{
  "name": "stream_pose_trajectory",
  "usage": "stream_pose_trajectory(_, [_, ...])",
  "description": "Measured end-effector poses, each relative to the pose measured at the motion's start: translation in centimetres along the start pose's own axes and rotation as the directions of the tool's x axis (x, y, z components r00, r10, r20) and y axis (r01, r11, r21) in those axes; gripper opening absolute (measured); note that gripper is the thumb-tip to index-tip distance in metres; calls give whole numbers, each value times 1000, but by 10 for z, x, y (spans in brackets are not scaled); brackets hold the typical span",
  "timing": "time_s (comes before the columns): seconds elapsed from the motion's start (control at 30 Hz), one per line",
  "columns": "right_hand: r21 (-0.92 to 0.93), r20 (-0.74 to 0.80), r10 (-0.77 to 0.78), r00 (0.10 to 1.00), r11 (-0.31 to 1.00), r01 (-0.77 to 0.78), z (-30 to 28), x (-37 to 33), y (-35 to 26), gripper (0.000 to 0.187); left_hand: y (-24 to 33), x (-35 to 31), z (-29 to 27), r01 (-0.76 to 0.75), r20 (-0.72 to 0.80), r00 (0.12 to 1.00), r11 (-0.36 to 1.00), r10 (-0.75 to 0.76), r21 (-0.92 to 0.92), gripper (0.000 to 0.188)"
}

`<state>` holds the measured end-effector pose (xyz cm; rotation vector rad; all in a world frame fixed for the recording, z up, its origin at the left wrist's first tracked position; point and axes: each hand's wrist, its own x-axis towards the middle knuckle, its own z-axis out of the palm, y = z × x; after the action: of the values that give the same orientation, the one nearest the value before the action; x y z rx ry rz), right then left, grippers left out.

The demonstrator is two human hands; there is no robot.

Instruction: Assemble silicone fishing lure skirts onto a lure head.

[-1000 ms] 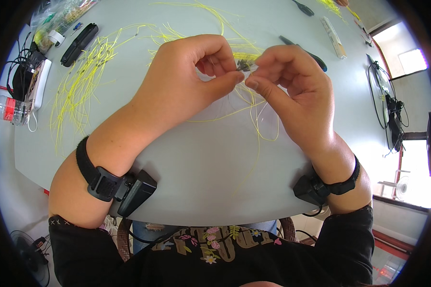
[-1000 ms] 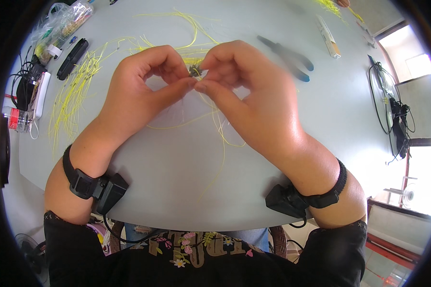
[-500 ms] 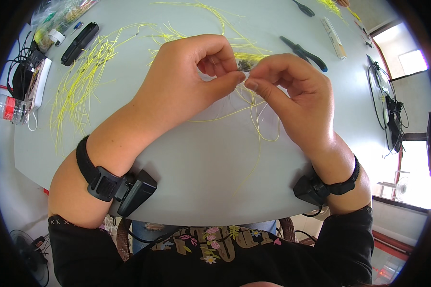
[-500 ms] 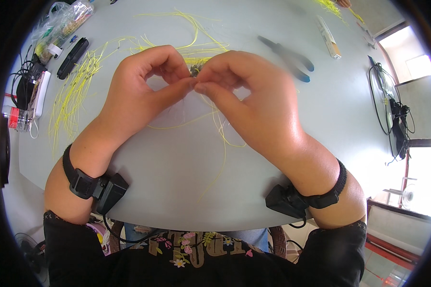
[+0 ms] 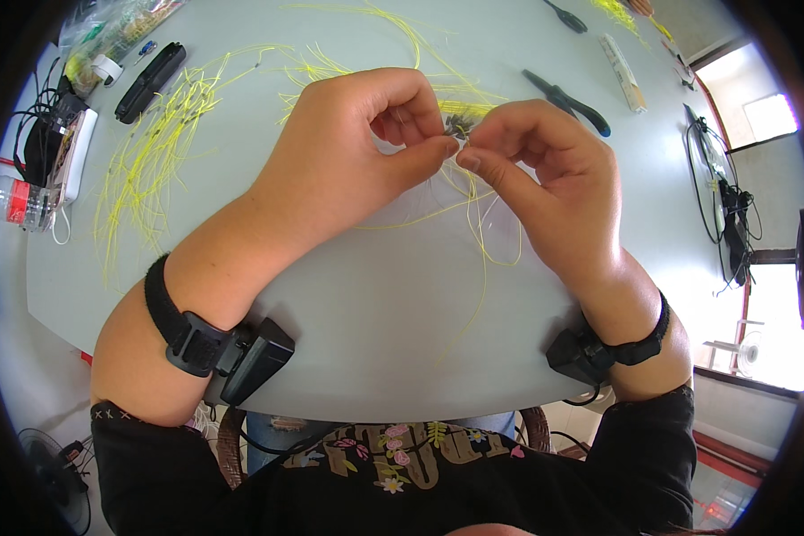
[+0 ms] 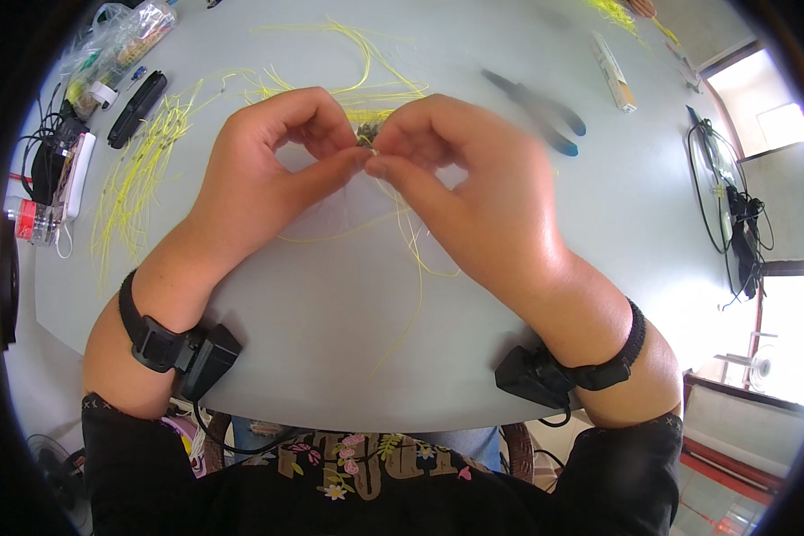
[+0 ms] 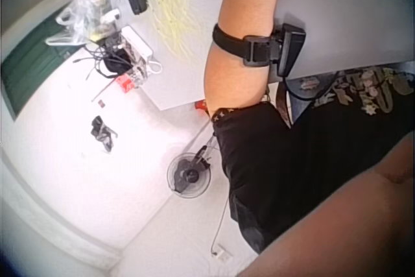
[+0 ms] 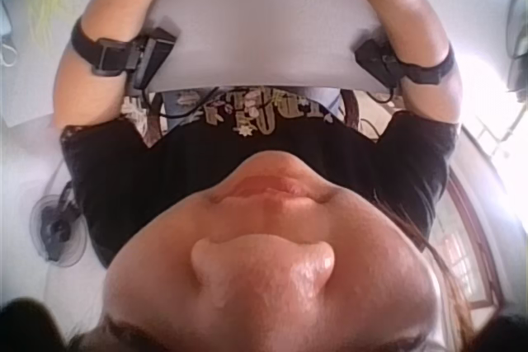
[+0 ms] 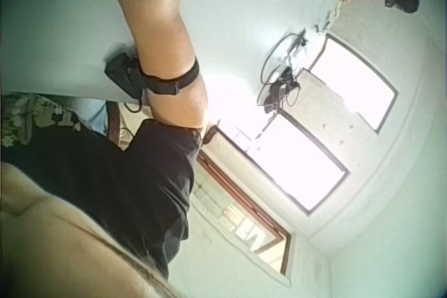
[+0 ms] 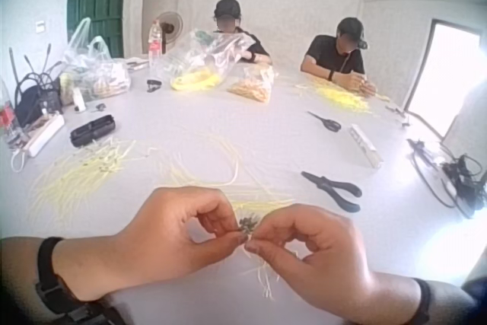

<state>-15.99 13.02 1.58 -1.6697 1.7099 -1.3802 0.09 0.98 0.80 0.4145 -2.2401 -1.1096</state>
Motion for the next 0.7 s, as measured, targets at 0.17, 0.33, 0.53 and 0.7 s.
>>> stream_pose_trajectory(0.17, [14, -25, -1, 1000, 1000, 1, 2, -1, 1, 15, -1, 0, 0, -3, 1, 1000, 1000, 3, 3, 10])
stream_pose_trajectory(0.33, [2, -46, 15, 999, 1000, -15, 3, -1, 3, 16, -1, 0, 2, 3, -6, 1000, 1000, -3, -20, 10])
stream_pose_trajectory(0.53, [21, -47, 49, 998, 999, -48, 3, -1, 6, 17, 0, -1, 4, 12, -9, 1000, 999, -13, -40, 11])
stream_pose_trajectory(0.7, [14, -40, 63, 997, 998, -63, 2, -1, 6, 17, 0, -1, 4, 31, -3, 1000, 998, -31, -52, 11])
